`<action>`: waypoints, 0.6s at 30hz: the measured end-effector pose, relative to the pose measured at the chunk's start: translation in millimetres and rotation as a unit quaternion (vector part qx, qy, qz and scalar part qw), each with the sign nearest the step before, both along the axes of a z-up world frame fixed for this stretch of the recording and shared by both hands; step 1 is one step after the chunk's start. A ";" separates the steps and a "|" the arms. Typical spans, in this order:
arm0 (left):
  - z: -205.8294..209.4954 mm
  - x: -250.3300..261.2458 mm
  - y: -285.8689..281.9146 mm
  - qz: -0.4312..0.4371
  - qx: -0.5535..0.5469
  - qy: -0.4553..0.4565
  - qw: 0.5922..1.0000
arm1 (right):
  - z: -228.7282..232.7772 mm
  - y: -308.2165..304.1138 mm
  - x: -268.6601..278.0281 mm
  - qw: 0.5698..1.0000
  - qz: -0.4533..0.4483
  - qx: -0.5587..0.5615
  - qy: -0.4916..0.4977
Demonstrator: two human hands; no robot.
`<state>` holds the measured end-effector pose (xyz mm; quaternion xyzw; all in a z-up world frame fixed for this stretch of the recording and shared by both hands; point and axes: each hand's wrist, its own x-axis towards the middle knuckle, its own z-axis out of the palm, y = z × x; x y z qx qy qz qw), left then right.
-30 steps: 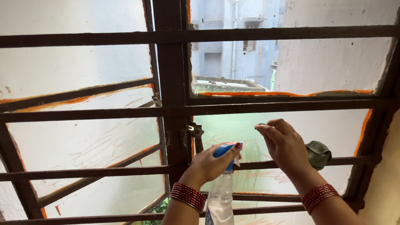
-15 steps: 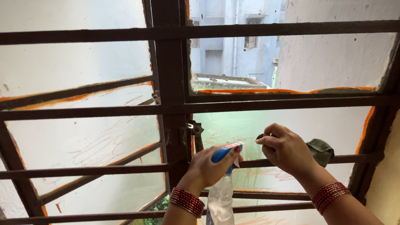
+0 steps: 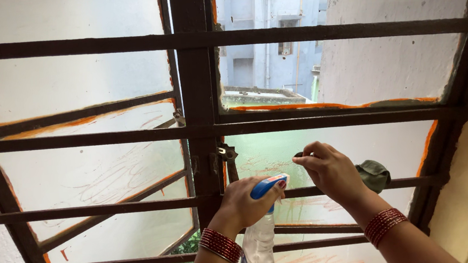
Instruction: The person sprays a cleaning solution onto a window pane and wipes it with a cloth. The person repeatedly sprays and wipes the same area of the window throughout the clip.
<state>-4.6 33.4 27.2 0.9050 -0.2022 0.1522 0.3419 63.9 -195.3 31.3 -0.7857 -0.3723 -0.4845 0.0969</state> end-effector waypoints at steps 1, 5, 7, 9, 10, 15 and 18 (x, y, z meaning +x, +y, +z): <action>0.1 -0.8 -1.0 0.000 -0.002 0.004 1.000 | -0.7 -2.6 0.4 1.000 -0.005 -0.015 0.010; -0.4 -2.2 -0.4 0.002 0.008 -0.004 1.000 | -1.0 -10.6 2.8 0.995 -0.033 -0.088 0.030; -3.7 -1.5 -1.0 0.007 0.026 -0.011 1.000 | 1.0 -12.6 2.1 0.991 -0.057 -0.108 0.056; -4.4 1.5 -2.3 0.017 0.046 -0.015 0.999 | 4.7 -11.9 -0.8 0.989 -0.069 -0.108 0.072; -4.5 2.6 -2.5 0.018 0.045 -0.013 0.999 | 6.8 -9.1 -2.1 0.990 -0.069 -0.099 0.075; -4.9 3.6 -3.9 0.032 0.058 -0.002 0.998 | 18.3 15.8 -4.2 0.999 0.001 0.030 0.037; -6.8 0.1 -4.2 0.021 0.046 -0.048 0.998 | 18.4 22.4 -6.5 0.998 0.007 0.055 0.012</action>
